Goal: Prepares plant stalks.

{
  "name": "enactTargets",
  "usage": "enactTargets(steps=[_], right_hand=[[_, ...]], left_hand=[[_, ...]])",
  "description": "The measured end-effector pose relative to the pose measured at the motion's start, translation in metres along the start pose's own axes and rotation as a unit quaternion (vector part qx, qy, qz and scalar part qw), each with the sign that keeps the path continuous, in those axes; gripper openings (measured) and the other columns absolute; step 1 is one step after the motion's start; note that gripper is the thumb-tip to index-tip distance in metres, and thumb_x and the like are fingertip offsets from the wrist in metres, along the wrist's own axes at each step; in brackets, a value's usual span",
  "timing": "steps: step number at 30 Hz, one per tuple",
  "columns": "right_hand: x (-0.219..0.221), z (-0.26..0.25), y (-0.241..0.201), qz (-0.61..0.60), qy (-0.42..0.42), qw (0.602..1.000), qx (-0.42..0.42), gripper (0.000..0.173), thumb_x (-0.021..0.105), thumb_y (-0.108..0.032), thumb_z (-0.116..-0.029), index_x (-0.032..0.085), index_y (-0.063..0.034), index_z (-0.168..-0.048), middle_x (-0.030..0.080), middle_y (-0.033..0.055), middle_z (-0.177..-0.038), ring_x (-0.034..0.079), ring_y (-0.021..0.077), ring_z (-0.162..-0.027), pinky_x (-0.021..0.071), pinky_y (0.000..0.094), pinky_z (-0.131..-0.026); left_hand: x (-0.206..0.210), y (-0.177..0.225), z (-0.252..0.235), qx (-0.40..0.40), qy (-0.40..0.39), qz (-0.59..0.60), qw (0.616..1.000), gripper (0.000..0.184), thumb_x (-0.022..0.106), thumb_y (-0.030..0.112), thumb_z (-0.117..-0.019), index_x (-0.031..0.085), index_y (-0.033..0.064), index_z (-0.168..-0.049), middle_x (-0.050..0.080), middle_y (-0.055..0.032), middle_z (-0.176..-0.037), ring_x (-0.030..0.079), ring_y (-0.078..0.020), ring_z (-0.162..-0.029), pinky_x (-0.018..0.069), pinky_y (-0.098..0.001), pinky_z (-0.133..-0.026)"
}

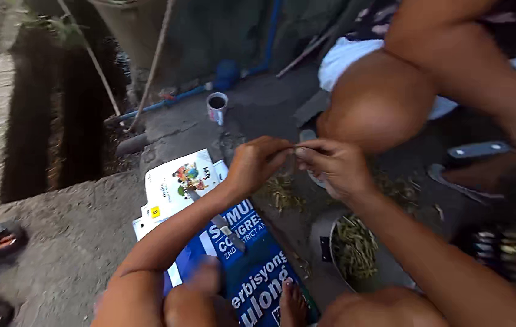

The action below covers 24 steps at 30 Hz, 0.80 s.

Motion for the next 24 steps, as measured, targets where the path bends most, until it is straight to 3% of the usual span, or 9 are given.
enactTargets(steps=[4, 9, 12, 14, 16, 18, 21, 23, 24], right_hand=[[0.003, -0.001, 0.008, -0.121, 0.006, 0.992, 0.046, 0.012, 0.065, 0.002, -0.0966, 0.075, -0.0032, -0.101, 0.072, 0.0001, -0.086, 0.067, 0.0061, -0.070, 0.0590, 0.0218, -0.069], [-0.009, -0.005, 0.016, -0.208, 0.048, 0.973, 0.087, 0.013, 0.061, 0.001, -0.0996, 0.073, -0.0042, -0.102, 0.071, 0.0000, -0.086, 0.067, 0.0050, -0.071, 0.0597, 0.0200, -0.071], [-0.030, -0.010, 0.008, -0.231, 0.100, 0.966, 0.063, 0.012, 0.061, -0.001, -0.1004, 0.072, -0.0041, -0.102, 0.072, -0.0010, -0.085, 0.068, 0.0050, -0.070, 0.0602, 0.0199, -0.070], [-0.053, -0.012, -0.013, -0.206, 0.125, 0.971, -0.012, 0.012, 0.060, 0.000, -0.1002, 0.071, -0.0045, -0.100, 0.072, -0.0020, -0.084, 0.069, 0.0057, -0.073, 0.0609, 0.0218, -0.073], [-0.077, -0.010, -0.044, -0.063, 0.110, 0.986, -0.111, 0.009, 0.063, -0.004, -0.0993, 0.071, -0.0064, -0.103, 0.073, -0.0049, -0.086, 0.069, 0.0042, -0.075, 0.0613, 0.0226, -0.074], [-0.091, 0.001, -0.070, 0.222, 0.042, 0.961, -0.158, 0.010, 0.065, -0.009, -0.0967, 0.073, -0.0045, -0.100, 0.070, -0.0028, -0.086, 0.066, 0.0042, -0.074, 0.0596, 0.0246, -0.071], [-0.095, 0.021, -0.029, 0.539, -0.174, 0.824, 0.020, 0.006, 0.073, -0.003, -0.0915, 0.078, -0.0035, -0.088, 0.071, 0.0128, -0.082, 0.068, 0.0289, -0.077, 0.0552, 0.0544, -0.074], [-0.103, 0.032, 0.030, 0.612, -0.244, 0.735, 0.162, 0.012, 0.083, -0.012, -0.0864, 0.078, -0.0016, -0.086, 0.069, 0.0149, -0.074, 0.068, 0.0340, -0.074, 0.0547, 0.0591, -0.071], [-0.099, 0.033, 0.042, 0.615, -0.257, 0.723, 0.181, 0.016, 0.083, -0.014, -0.0866, 0.076, 0.0005, -0.086, 0.068, 0.0164, -0.074, 0.067, 0.0359, -0.075, 0.0537, 0.0598, -0.072]], left_hand=[[-0.002, -0.006, 0.000, -0.020, 0.007, 0.004, 1.000, 0.011, 0.069, 0.009, -0.0971, 0.076, 0.0028, -0.103, 0.072, -0.0063, -0.097, 0.069, -0.0051, -0.079, 0.0588, -0.0198, -0.072], [0.002, -0.013, 0.003, -0.032, -0.037, -0.025, 0.998, 0.012, 0.069, 0.012, -0.0971, 0.077, 0.0052, -0.102, 0.073, -0.0043, -0.095, 0.069, -0.0052, -0.078, 0.0594, -0.0220, -0.073], [0.006, -0.021, 0.006, -0.039, -0.070, -0.039, 0.996, 0.010, 0.070, 0.013, -0.0962, 0.077, 0.0077, -0.100, 0.072, -0.0020, -0.092, 0.068, -0.0037, -0.076, 0.0585, -0.0209, -0.071], [0.008, -0.027, 0.008, -0.046, -0.084, -0.040, 0.995, 0.009, 0.070, 0.012, -0.0956, 0.078, 0.0080, -0.099, 0.072, -0.0015, -0.089, 0.067, -0.0033, -0.074, 0.0578, -0.0206, -0.069], [0.007, -0.031, 0.010, -0.053, -0.091, -0.042, 0.994, 0.008, 0.071, 0.012, -0.0950, 0.077, 0.0080, -0.098, 0.073, -0.0016, -0.089, 0.067, -0.0034, -0.074, 0.0581, -0.0210, -0.069], [0.006, -0.033, 0.011, -0.060, -0.095, -0.041, 0.993, 0.007, 0.071, 0.011, -0.0946, 0.077, 0.0080, -0.097, 0.072, -0.0010, -0.090, 0.067, -0.0031, -0.074, 0.0582, -0.0205, -0.070], [0.005, -0.031, 0.010, -0.050, -0.096, -0.045, 0.993, 0.007, 0.072, 0.010, -0.0931, 0.077, 0.0076, -0.098, 0.073, -0.0011, -0.092, 0.068, -0.0028, -0.076, 0.0587, -0.0198, -0.071], [0.005, -0.027, 0.010, -0.031, -0.088, -0.048, 0.994, 0.008, 0.074, 0.009, -0.0908, 0.076, 0.0064, -0.098, 0.073, -0.0019, -0.093, 0.069, -0.0032, -0.077, 0.0594, -0.0193, -0.072], [0.005, -0.023, 0.009, -0.016, -0.083, -0.051, 0.995, 0.008, 0.075, 0.008, -0.0898, 0.076, 0.0057, -0.097, 0.073, -0.0026, -0.093, 0.070, -0.0033, -0.077, 0.0595, -0.0189, -0.072]])
Point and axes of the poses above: each hand's wrist, its own z-axis away from the middle knuckle, its own x-axis out of the palm, y = z × x, the point moved 10 cm from there along -z, towards the middle knuckle
